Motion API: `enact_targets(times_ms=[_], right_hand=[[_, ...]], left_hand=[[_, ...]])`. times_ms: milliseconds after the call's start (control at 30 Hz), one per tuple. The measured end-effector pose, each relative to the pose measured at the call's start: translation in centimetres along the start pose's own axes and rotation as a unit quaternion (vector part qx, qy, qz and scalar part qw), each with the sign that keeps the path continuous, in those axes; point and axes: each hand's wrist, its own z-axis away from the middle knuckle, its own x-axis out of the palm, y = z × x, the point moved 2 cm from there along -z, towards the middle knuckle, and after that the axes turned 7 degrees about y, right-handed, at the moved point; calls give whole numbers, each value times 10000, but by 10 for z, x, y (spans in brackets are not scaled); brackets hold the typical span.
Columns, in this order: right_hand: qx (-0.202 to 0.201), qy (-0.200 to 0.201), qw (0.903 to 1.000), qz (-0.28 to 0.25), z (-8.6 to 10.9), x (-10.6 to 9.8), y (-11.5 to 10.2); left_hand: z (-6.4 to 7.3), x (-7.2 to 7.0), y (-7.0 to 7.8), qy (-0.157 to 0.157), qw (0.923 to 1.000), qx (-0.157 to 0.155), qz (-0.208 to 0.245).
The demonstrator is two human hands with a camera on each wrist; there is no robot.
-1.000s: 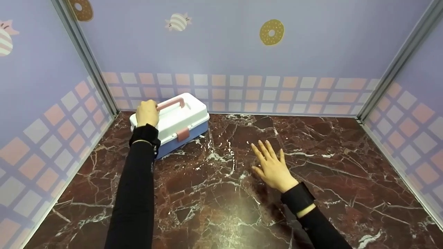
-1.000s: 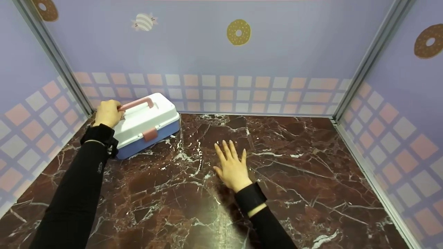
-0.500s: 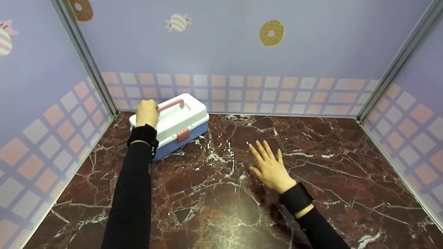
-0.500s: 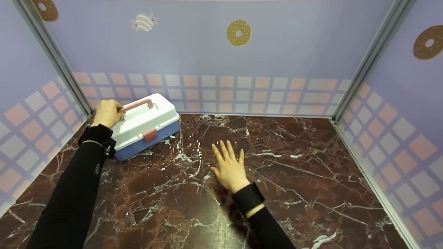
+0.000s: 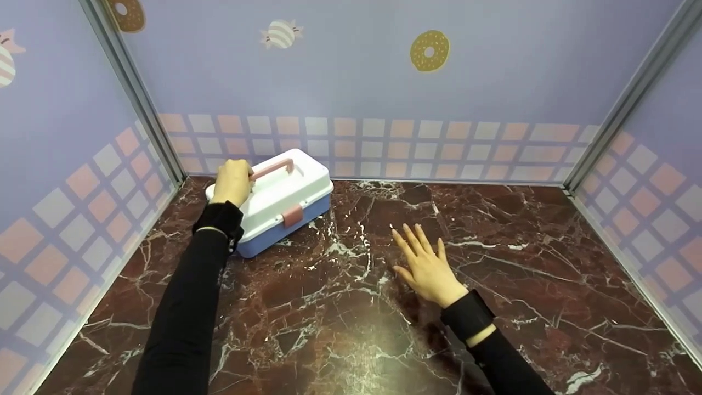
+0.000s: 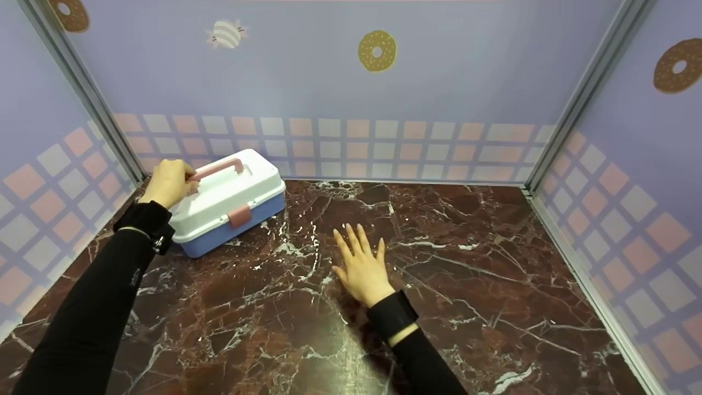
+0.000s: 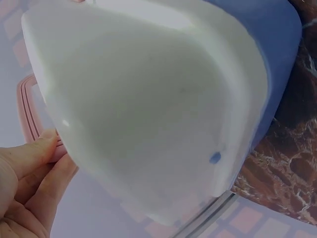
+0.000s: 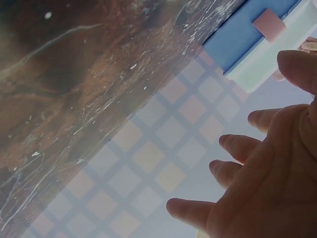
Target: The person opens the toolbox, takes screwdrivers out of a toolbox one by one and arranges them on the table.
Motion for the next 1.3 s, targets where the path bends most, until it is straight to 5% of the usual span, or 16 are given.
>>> enact_targets(times_ms=[633,1300], right_hand=[[-19,-334,9984,-451,-9,3,-3],[8,-313,9845,-1725,-19,5,16]], left_hand=[[14,0,22,-424,9980,426,183],[26,16,79,-984,9888,909,654]])
